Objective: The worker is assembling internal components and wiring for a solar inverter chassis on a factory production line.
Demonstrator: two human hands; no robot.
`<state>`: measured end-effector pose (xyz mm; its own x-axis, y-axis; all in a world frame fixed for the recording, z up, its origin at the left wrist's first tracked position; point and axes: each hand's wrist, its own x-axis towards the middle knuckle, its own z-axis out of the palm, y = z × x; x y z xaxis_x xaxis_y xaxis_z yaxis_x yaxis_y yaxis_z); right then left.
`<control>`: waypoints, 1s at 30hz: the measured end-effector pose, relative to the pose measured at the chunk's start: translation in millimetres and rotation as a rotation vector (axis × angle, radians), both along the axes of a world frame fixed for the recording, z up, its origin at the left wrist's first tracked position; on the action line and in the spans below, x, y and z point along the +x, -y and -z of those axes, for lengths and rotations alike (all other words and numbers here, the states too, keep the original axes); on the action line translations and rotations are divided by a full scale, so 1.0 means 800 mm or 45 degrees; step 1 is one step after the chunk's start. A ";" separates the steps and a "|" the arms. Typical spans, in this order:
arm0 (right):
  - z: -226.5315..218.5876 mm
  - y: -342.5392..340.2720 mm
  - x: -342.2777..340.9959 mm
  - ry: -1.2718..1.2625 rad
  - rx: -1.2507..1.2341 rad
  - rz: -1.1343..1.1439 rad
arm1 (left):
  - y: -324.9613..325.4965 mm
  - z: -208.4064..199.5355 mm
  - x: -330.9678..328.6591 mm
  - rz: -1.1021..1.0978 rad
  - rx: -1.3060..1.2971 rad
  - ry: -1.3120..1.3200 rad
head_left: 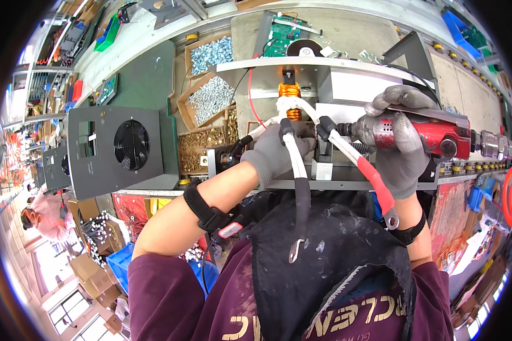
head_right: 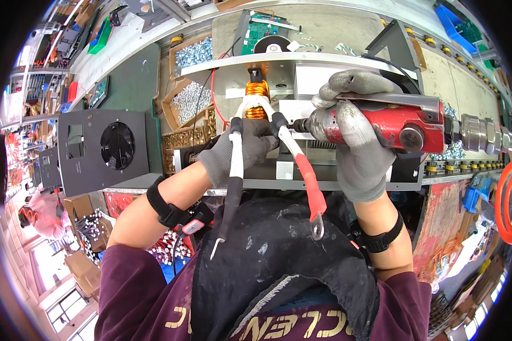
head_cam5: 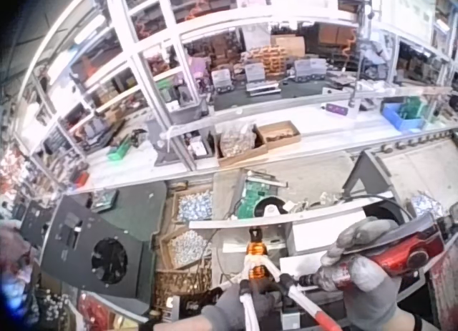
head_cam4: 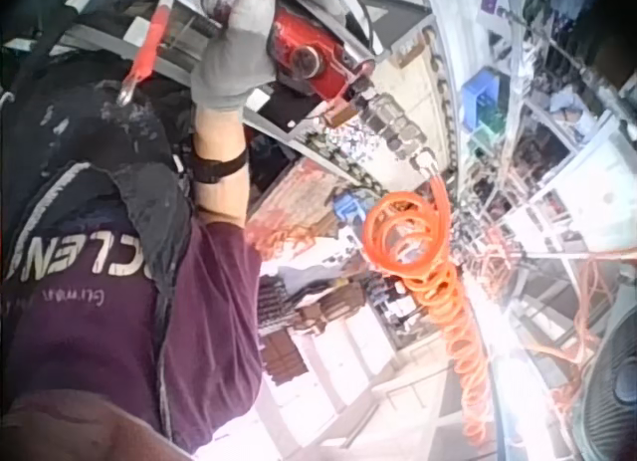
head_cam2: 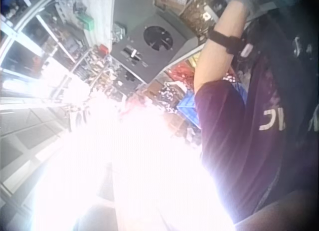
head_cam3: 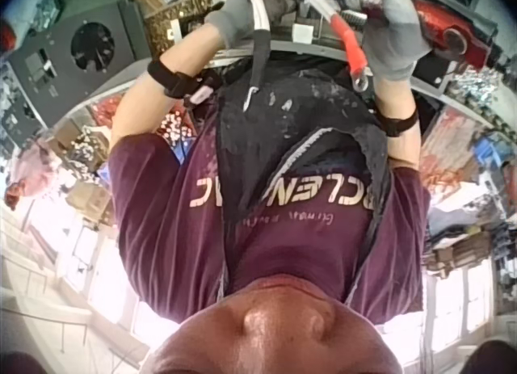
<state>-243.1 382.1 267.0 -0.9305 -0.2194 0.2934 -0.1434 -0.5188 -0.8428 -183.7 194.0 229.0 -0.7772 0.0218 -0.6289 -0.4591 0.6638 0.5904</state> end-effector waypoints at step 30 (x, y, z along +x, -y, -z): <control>-0.024 0.040 -0.009 -0.435 1.018 0.192 | 0.012 0.028 0.011 0.135 -0.300 -0.417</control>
